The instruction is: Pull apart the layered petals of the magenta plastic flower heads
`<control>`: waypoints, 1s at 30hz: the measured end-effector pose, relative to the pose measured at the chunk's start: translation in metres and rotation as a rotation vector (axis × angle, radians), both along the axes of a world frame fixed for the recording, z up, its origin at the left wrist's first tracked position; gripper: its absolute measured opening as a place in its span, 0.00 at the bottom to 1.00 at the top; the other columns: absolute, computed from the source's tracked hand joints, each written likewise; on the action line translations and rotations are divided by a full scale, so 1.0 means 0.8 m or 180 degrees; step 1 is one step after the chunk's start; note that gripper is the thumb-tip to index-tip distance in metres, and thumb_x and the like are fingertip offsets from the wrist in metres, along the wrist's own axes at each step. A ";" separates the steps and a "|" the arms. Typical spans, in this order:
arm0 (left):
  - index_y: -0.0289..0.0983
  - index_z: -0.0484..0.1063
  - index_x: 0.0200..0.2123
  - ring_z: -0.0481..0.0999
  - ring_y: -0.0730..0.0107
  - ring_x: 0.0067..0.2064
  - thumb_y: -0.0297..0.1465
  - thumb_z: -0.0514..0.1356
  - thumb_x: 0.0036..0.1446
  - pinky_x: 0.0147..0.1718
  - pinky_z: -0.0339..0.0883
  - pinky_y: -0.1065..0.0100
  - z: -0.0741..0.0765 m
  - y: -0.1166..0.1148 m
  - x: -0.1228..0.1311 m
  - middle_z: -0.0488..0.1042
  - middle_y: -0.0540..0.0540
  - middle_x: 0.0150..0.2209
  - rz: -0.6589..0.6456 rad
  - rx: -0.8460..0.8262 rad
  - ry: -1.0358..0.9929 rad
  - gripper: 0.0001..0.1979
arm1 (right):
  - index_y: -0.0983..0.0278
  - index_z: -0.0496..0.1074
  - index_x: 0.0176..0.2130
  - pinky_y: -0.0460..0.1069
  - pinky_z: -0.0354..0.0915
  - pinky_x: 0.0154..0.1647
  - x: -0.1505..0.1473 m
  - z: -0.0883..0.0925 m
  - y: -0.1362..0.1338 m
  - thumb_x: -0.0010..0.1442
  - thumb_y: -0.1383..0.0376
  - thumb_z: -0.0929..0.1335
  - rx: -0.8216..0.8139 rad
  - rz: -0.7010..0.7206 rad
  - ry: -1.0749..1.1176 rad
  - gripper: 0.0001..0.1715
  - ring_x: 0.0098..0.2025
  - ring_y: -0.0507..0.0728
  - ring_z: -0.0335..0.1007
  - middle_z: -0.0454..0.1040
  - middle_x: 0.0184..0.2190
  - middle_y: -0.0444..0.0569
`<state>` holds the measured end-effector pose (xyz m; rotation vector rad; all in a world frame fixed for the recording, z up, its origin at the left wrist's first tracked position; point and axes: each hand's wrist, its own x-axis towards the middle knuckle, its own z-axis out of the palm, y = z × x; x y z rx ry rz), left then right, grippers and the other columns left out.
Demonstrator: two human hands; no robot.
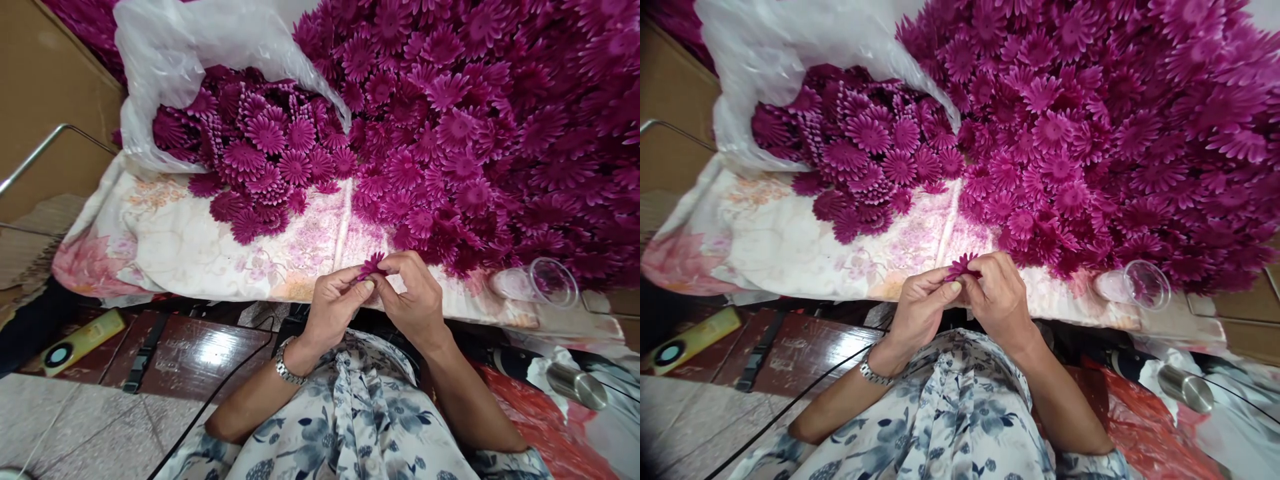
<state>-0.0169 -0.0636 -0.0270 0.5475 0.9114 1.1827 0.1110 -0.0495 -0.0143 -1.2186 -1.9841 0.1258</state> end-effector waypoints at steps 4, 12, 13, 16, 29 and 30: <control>0.35 0.80 0.28 0.72 0.72 0.27 0.35 0.69 0.42 0.29 0.68 0.69 -0.002 0.001 0.000 0.77 0.49 0.25 0.0013 0.0038 0.0151 0.10 | 0.63 0.67 0.33 0.49 0.69 0.34 0.001 -0.003 -0.001 0.57 0.72 0.66 -0.0095 0.0072 0.0142 0.04 0.32 0.53 0.69 0.72 0.28 0.47; 0.39 0.81 0.33 0.75 0.69 0.33 0.35 0.66 0.48 0.38 0.69 0.68 -0.018 0.000 -0.002 0.81 0.48 0.33 0.0221 0.0392 0.0559 0.08 | 0.64 0.71 0.33 0.48 0.68 0.33 0.004 0.002 -0.002 0.57 0.71 0.67 -0.0445 0.0226 0.0514 0.03 0.31 0.52 0.71 0.73 0.28 0.47; 0.39 0.81 0.33 0.75 0.69 0.34 0.34 0.66 0.48 0.38 0.69 0.68 -0.018 0.000 -0.002 0.81 0.48 0.33 0.0240 0.0395 0.0551 0.08 | 0.64 0.71 0.33 0.48 0.68 0.33 0.005 0.003 -0.002 0.57 0.70 0.67 -0.0489 0.0229 0.0526 0.03 0.32 0.52 0.70 0.73 0.28 0.47; 0.40 0.81 0.32 0.75 0.71 0.34 0.33 0.67 0.47 0.39 0.68 0.70 -0.016 0.002 -0.003 0.80 0.49 0.32 0.0325 0.0399 0.0386 0.07 | 0.63 0.71 0.35 0.49 0.67 0.35 0.006 0.005 -0.002 0.58 0.69 0.67 -0.0557 0.0215 0.0505 0.02 0.33 0.52 0.69 0.72 0.30 0.47; 0.36 0.76 0.26 0.71 0.73 0.34 0.31 0.69 0.41 0.36 0.66 0.71 0.003 0.008 -0.008 0.73 0.49 0.31 0.0346 0.0089 -0.0026 0.07 | 0.63 0.69 0.36 0.48 0.65 0.33 0.011 0.008 -0.005 0.57 0.68 0.67 -0.0769 0.0501 0.0714 0.03 0.31 0.51 0.67 0.69 0.29 0.44; 0.36 0.76 0.26 0.71 0.72 0.37 0.30 0.68 0.43 0.38 0.66 0.72 0.002 0.008 -0.008 0.73 0.48 0.35 0.0414 0.0294 0.0122 0.05 | 0.63 0.69 0.36 0.48 0.65 0.32 0.012 0.009 -0.006 0.57 0.69 0.68 -0.0679 0.0444 0.0736 0.03 0.31 0.51 0.67 0.70 0.29 0.44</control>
